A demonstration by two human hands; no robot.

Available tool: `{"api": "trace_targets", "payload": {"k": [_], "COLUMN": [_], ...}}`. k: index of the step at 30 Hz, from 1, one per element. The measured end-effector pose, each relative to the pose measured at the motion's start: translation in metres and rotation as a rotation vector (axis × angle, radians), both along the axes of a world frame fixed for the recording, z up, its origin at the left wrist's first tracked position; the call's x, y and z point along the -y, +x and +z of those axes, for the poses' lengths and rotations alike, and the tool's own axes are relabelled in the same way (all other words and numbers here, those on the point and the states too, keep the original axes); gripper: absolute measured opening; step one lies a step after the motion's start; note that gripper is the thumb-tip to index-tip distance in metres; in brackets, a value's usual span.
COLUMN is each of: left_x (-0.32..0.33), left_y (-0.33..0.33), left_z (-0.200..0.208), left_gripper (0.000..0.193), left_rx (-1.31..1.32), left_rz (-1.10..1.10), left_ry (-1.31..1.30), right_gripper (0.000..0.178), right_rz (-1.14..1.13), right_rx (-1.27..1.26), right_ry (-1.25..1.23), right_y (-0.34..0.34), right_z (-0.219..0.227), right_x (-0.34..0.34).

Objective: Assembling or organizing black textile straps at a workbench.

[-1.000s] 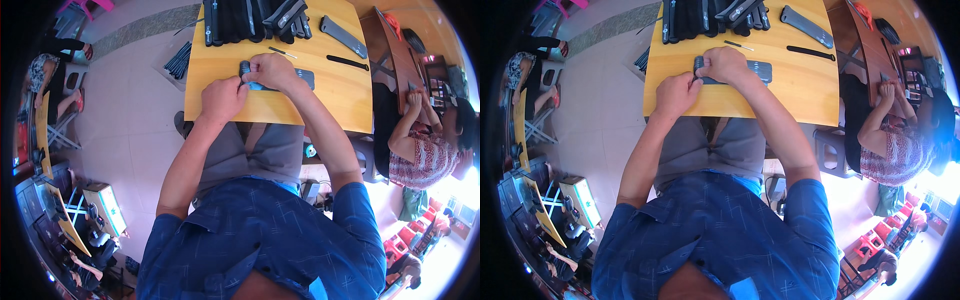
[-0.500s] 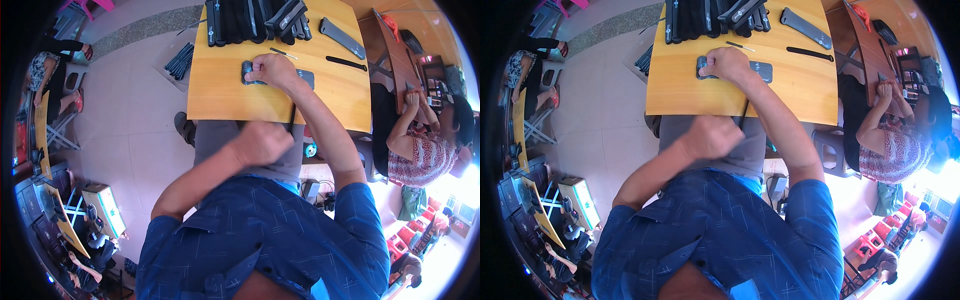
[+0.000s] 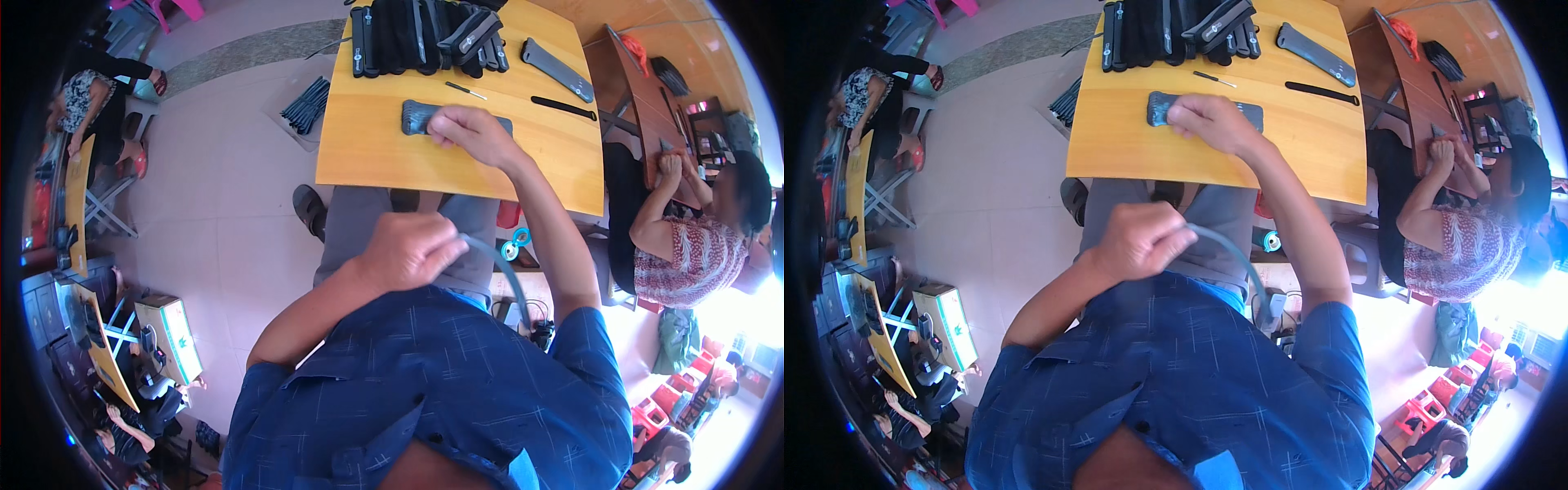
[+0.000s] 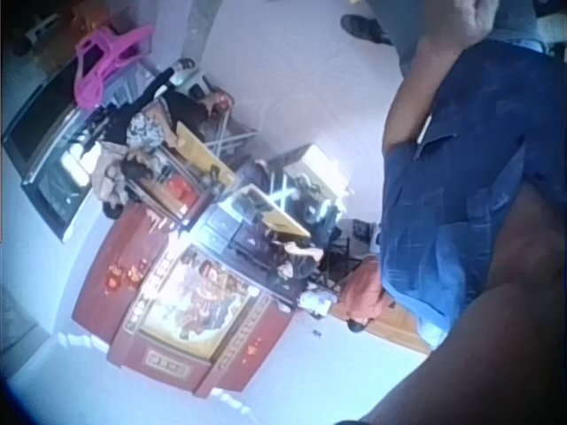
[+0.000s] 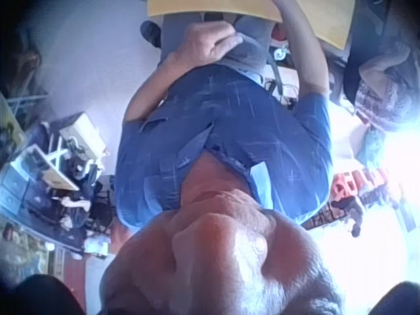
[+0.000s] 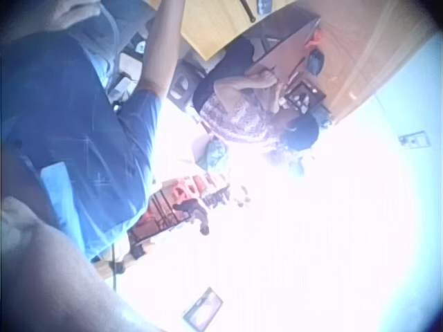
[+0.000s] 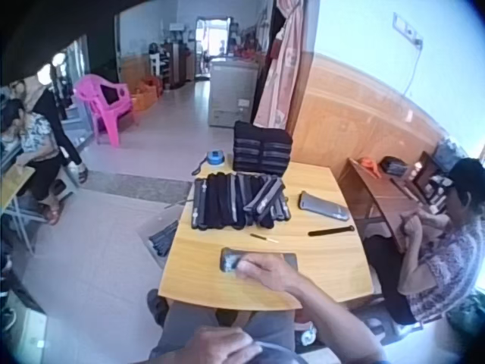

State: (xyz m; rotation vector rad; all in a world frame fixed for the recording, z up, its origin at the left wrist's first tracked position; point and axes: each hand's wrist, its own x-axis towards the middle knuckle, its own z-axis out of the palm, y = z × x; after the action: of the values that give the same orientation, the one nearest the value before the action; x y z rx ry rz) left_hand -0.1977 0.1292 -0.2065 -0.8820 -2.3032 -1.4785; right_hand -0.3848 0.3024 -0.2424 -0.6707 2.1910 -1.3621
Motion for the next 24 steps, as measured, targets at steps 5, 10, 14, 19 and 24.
{"api": "trace_targets", "payload": {"k": [5,10,14,19,24], "left_x": [0.029,0.028,0.035,0.035,0.033], "left_y": [-0.006,-0.014,-0.022,-0.031,-0.046], "left_z": [-0.011,-0.025,-0.044,-0.034,-0.044], "left_gripper": [0.026,0.025,0.025,0.025,0.022], "left_rx": [0.245,0.294,0.335,0.721,0.843], "left_rz": [0.279,0.328,0.362,0.264,0.378], "left_ry": [0.083,0.178,0.179,0.359,0.313], "right_gripper": [0.05,0.041,0.026,0.019,0.018], "right_rz": [0.1,0.131,-0.004,-0.111,-0.347], "right_rx": [0.58,0.566,0.513,0.404,0.389], "right_ry": [-0.217,-0.103,-0.037,0.021,-0.004], "right_y": [0.054,0.072,0.069,0.061,0.062], "right_z": [0.035,0.03,0.029,0.026,0.016], "right_x": [-0.044,-0.075,-0.086,-0.098,-0.102]}}
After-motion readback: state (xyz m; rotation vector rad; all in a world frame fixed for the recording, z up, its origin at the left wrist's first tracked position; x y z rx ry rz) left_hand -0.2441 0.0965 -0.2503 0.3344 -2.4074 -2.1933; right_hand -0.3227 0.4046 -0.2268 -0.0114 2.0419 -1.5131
